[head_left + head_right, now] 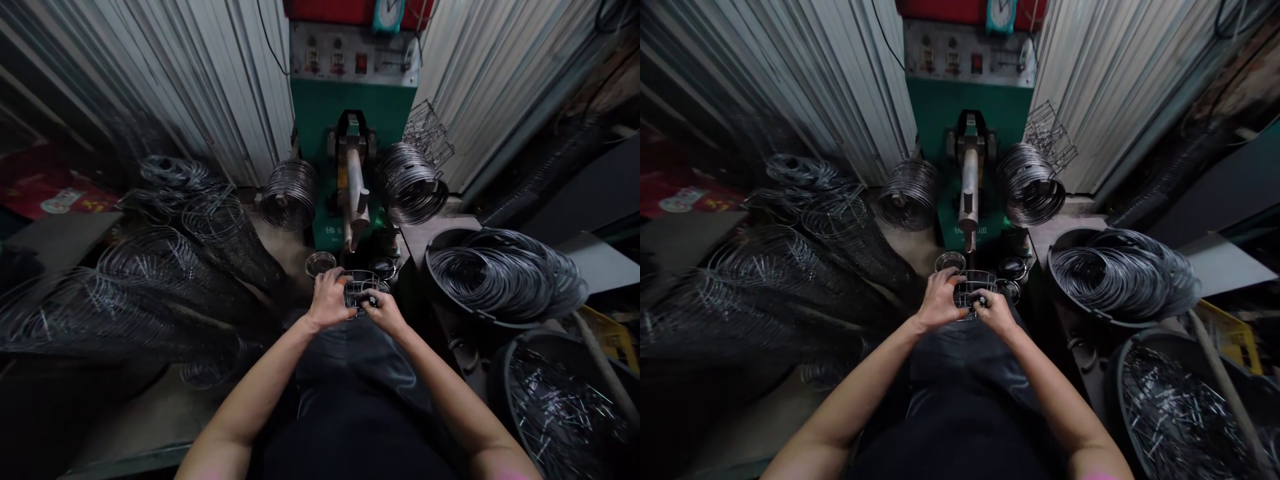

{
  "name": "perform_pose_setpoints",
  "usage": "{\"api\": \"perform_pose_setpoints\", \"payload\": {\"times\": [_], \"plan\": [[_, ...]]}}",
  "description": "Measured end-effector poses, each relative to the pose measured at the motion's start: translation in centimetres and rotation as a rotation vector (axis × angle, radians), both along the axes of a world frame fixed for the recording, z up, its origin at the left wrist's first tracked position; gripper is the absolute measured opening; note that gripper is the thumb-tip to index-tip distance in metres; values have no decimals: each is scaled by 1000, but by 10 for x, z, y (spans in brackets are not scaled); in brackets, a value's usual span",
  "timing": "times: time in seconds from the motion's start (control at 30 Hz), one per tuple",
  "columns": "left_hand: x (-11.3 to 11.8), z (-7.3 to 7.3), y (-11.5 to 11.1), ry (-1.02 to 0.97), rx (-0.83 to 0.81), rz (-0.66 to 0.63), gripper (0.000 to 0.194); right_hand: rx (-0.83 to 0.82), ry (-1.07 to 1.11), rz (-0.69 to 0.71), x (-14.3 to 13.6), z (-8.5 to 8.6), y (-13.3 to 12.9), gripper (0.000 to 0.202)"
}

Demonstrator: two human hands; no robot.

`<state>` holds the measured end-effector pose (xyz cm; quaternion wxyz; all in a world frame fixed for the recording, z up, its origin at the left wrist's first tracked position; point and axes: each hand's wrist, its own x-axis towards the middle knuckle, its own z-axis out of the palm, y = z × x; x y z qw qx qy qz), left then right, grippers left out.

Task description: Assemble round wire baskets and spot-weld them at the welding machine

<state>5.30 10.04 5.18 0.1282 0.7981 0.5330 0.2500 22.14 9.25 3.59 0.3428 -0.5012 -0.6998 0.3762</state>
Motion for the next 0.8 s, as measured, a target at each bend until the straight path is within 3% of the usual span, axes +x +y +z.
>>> {"api": "perform_pose_setpoints", "payload": {"times": [0.13, 0.3, 0.53, 0.8], "plan": [[-2, 1, -1, -24, -20, 3, 65, 7, -14, 141, 9, 10, -2, 20], [-6, 3, -1, -53, -24, -14, 66, 159, -116, 275, 15, 16, -3, 22], [-11, 3, 5, -81, -65, -3, 69, 285, -134, 296, 12, 12, 2, 15], [-15, -4, 33, -152, -78, 32, 71, 380, -213, 279, 6, 11, 28, 13]]}}
